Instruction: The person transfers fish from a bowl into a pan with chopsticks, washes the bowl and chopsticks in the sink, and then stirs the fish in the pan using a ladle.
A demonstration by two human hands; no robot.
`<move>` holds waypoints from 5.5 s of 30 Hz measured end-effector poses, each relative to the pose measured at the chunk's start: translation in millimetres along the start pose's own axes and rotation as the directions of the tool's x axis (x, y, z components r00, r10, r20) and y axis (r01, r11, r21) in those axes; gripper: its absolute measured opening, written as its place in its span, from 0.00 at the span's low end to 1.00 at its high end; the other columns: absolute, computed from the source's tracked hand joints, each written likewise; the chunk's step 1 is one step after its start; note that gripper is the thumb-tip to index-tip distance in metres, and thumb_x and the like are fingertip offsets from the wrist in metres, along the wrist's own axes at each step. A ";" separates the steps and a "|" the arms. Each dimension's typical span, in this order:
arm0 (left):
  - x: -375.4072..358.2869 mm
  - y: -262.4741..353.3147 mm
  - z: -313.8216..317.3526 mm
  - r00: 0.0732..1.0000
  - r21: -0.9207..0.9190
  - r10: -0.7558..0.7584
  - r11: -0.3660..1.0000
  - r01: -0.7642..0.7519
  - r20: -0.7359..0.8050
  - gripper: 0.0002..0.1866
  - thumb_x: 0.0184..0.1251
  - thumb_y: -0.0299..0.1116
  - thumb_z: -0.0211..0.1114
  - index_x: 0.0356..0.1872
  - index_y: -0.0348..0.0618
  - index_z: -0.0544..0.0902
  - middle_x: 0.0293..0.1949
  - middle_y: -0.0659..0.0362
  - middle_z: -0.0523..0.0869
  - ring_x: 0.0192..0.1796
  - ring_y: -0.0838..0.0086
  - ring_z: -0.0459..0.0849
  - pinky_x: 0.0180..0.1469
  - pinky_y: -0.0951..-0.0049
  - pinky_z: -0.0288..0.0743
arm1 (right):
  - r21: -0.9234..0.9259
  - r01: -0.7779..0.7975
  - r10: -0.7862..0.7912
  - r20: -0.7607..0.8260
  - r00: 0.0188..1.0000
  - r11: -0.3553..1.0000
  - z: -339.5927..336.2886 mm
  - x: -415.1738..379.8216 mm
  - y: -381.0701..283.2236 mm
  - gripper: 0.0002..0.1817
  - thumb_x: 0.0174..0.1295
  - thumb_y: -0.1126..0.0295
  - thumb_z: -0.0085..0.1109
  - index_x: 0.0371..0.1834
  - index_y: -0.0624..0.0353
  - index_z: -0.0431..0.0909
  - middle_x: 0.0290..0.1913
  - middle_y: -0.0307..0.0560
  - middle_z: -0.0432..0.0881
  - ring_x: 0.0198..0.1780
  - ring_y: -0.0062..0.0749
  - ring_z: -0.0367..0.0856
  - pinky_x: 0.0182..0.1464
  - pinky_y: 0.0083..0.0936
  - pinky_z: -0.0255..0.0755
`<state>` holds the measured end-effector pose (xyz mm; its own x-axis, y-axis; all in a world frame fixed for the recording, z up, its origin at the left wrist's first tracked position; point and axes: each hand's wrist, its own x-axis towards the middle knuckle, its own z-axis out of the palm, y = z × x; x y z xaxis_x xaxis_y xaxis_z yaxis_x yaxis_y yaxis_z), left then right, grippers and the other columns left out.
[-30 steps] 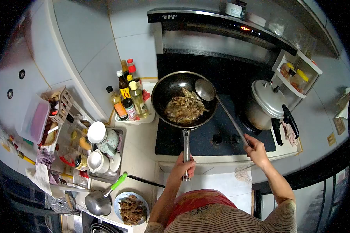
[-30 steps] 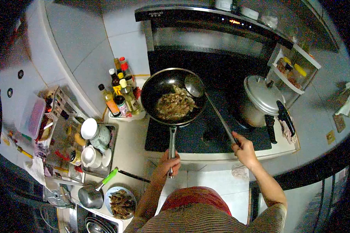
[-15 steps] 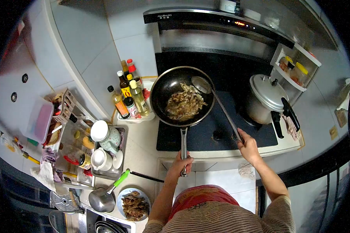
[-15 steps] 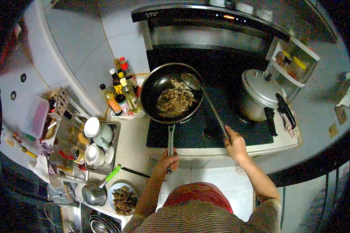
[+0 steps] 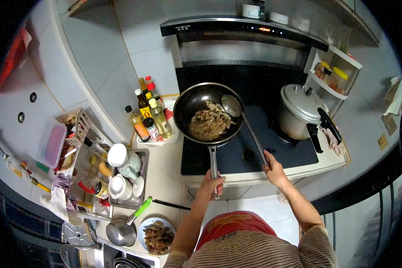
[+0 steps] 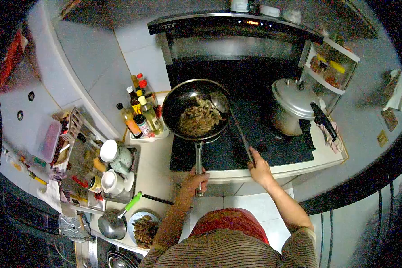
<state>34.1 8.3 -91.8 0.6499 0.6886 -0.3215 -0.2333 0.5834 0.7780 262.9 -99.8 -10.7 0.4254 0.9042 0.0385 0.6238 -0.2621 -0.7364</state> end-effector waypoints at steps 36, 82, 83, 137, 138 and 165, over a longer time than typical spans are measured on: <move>-1.2 3.4 -34.2 0.995 0.053 -0.091 0.995 0.089 0.034 0.22 0.53 0.21 0.64 0.45 0.49 0.64 0.16 0.60 0.71 0.11 0.77 0.68 0.12 0.75 0.62 | 0.434 -0.124 0.134 0.008 0.991 0.892 16.9 -28.1 14.0 0.31 0.56 0.82 0.46 0.67 0.54 0.58 0.23 0.41 0.75 0.17 0.20 0.68 0.16 0.20 0.63; -32.6 45.3 25.0 1.000 0.245 0.028 0.969 -0.024 -0.013 0.13 0.60 0.40 0.60 0.41 0.45 0.73 0.24 0.66 0.73 0.24 0.82 0.72 0.25 0.83 0.65 | 0.354 -0.059 0.101 -0.100 0.990 0.934 23.3 -26.3 25.1 0.33 0.52 0.84 0.46 0.66 0.61 0.59 0.44 0.49 0.79 0.27 0.22 0.72 0.30 0.18 0.70; -32.8 44.4 24.6 0.999 0.281 0.038 0.959 -0.029 -0.027 0.13 0.60 0.41 0.60 0.41 0.45 0.73 0.24 0.66 0.74 0.24 0.82 0.72 0.25 0.82 0.66 | 0.351 -0.083 0.120 -0.085 0.989 0.933 23.6 -27.6 24.7 0.33 0.52 0.84 0.46 0.66 0.61 0.59 0.45 0.51 0.80 0.28 0.23 0.72 0.31 0.19 0.70; -16.0 26.7 -19.4 0.999 0.046 0.005 0.999 -0.003 -0.032 0.18 0.70 0.46 0.50 0.51 0.44 0.72 0.18 0.63 0.74 0.11 0.79 0.70 0.13 0.76 0.67 | 0.173 0.049 -0.022 -0.153 0.988 0.984 41.8 -27.7 9.9 0.31 0.52 0.80 0.50 0.64 0.62 0.62 0.52 0.63 0.76 0.42 0.37 0.81 0.45 0.26 0.73; -17.1 27.8 -18.5 0.999 0.037 -0.014 0.999 0.015 -0.041 0.18 0.70 0.45 0.50 0.50 0.44 0.72 0.18 0.63 0.74 0.11 0.79 0.70 0.12 0.76 0.67 | 0.182 0.047 -0.017 -0.161 0.987 0.982 40.9 -27.7 10.3 0.31 0.52 0.80 0.50 0.64 0.62 0.62 0.51 0.63 0.77 0.42 0.38 0.81 0.45 0.26 0.73; 11.0 12.4 -51.9 0.998 -0.010 -0.064 0.998 0.064 -0.028 0.15 0.62 0.42 0.61 0.42 0.42 0.74 0.21 0.62 0.76 0.14 0.80 0.72 0.13 0.78 0.68 | 0.149 -0.049 0.076 -0.179 0.981 0.988 42.9 -35.2 -0.9 0.30 0.53 0.79 0.51 0.64 0.63 0.61 0.54 0.64 0.74 0.52 0.47 0.77 0.53 0.31 0.70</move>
<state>0.8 45.4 -113.7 0.6434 0.6612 -0.3857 -0.1983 0.6307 0.7503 219.2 -116.9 -40.4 0.5819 0.8068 0.1028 0.4973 -0.2529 -0.8299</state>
